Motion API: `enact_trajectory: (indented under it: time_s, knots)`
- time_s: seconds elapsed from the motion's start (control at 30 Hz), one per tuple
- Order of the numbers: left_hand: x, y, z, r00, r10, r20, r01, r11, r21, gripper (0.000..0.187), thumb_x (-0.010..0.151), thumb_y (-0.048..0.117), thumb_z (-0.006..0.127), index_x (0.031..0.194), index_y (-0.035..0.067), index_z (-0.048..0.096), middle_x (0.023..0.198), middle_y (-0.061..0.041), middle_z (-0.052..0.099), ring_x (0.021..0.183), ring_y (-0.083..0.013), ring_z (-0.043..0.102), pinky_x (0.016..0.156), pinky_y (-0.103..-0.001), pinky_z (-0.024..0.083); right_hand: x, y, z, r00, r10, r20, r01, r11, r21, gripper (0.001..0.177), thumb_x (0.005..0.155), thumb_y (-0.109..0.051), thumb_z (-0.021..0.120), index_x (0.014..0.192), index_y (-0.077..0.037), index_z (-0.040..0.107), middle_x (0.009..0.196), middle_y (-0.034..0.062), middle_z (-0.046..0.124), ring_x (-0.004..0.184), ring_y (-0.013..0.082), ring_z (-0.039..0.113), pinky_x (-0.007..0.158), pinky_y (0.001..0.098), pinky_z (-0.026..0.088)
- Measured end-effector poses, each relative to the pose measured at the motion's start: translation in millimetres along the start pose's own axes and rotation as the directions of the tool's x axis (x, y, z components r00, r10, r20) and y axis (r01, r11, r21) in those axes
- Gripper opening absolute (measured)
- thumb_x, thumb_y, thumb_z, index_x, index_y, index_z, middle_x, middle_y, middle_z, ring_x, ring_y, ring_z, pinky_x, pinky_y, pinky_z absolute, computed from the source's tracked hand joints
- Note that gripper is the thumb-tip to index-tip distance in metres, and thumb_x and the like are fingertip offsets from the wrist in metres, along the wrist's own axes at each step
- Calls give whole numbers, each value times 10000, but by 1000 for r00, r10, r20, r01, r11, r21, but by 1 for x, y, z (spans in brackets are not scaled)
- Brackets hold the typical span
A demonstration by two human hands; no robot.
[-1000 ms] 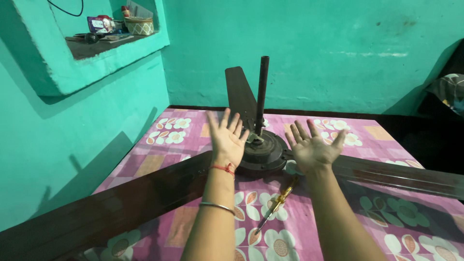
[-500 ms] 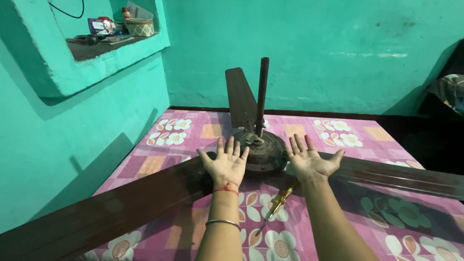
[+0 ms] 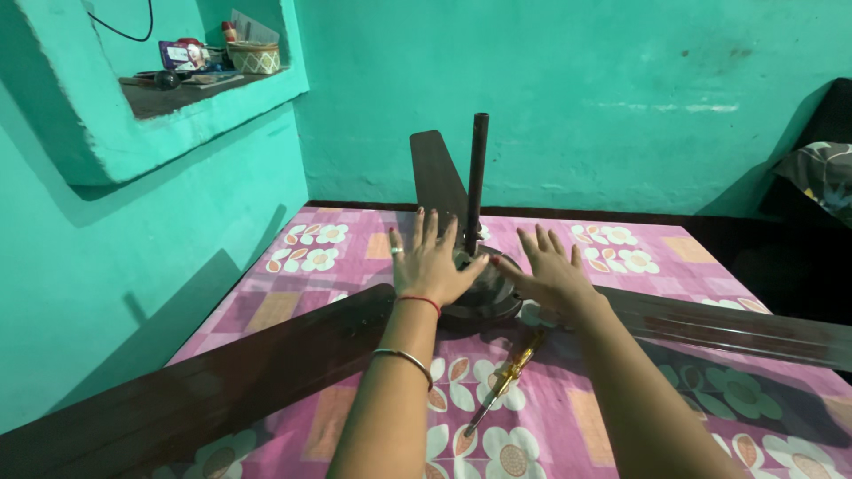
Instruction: The person uses a yellow screwdriver to tighten screws that attach the fan blades to the motor housing of a ceiling fan placed on a table. The person works on each blade sequentially, securing them to the central hub.
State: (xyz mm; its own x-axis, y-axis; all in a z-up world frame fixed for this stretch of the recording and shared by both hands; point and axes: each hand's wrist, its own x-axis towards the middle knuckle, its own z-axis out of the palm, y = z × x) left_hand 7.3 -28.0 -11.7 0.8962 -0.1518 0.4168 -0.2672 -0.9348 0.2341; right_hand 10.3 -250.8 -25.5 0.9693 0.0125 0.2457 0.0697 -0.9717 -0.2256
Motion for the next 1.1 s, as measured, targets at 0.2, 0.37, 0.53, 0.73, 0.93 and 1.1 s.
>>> enact_trajectory:
  time_s: [0.2, 0.37, 0.53, 0.73, 0.93, 1.1]
  knots:
    - [-23, -9, 4, 976, -87, 201, 50, 982, 181, 1089, 789, 911, 409, 1637, 283, 142, 1721, -71, 39, 1584, -255, -66, 1213, -650, -115, -22, -3, 15, 988, 54, 142, -26, 981, -193, 988, 860, -830, 387, 1639, -257, 186, 1712, 135, 97, 1591, 290, 44, 1236, 631, 19]
    - [-21, -10, 8, 969, -106, 222, 85, 991, 105, 1122, 763, 934, 414, 1636, 291, 125, 1729, -62, 34, 1594, -257, -79, 1217, -662, -110, -19, -1, 11, 991, 41, 129, -18, 985, -170, 1066, 818, -862, 448, 1635, -228, 188, 1712, 134, 116, 1594, 284, 56, 1230, 645, 23]
    - [-26, -13, 8, 902, -136, 410, 98, 989, 113, 1347, 632, 900, 657, 1656, 269, 50, 1733, -104, 18, 1596, -341, -75, 1182, -734, -58, -22, 20, 9, 980, 27, 199, 7, 986, -166, 1266, 669, -885, 663, 1630, -197, 211, 1702, 96, 179, 1597, 278, 83, 1237, 635, 42]
    - [-39, -24, 24, 861, -159, 484, 148, 987, 61, 1389, 645, 561, 876, 1662, 307, -35, 1740, -96, 42, 1589, -393, 69, 1154, -812, -27, -32, 44, 16, 953, 109, 282, -54, 979, -195, 1080, 701, -707, 756, 1587, -253, 338, 1700, -12, 253, 1581, 231, 229, 1248, 621, 181]
    - [-31, -37, 38, 891, -127, 436, 134, 991, 13, 1152, 774, 234, 765, 1654, 335, 28, 1738, -61, 100, 1574, -340, 169, 1182, -787, -20, -57, 22, 20, 979, 125, 161, -77, 959, -274, 908, 776, -442, 756, 1556, -222, 345, 1640, -11, 319, 1532, 220, 299, 1198, 661, 238]
    - [-33, -51, 47, 951, -25, 308, -4, 996, 94, 1070, 811, 170, 728, 1637, 351, 71, 1698, -8, 185, 1531, -264, 253, 1218, -708, 28, -85, -11, 12, 968, 222, 116, -176, 931, -319, 896, 777, -380, 742, 1555, -221, 328, 1589, -20, 367, 1523, 210, 316, 1158, 701, 277]
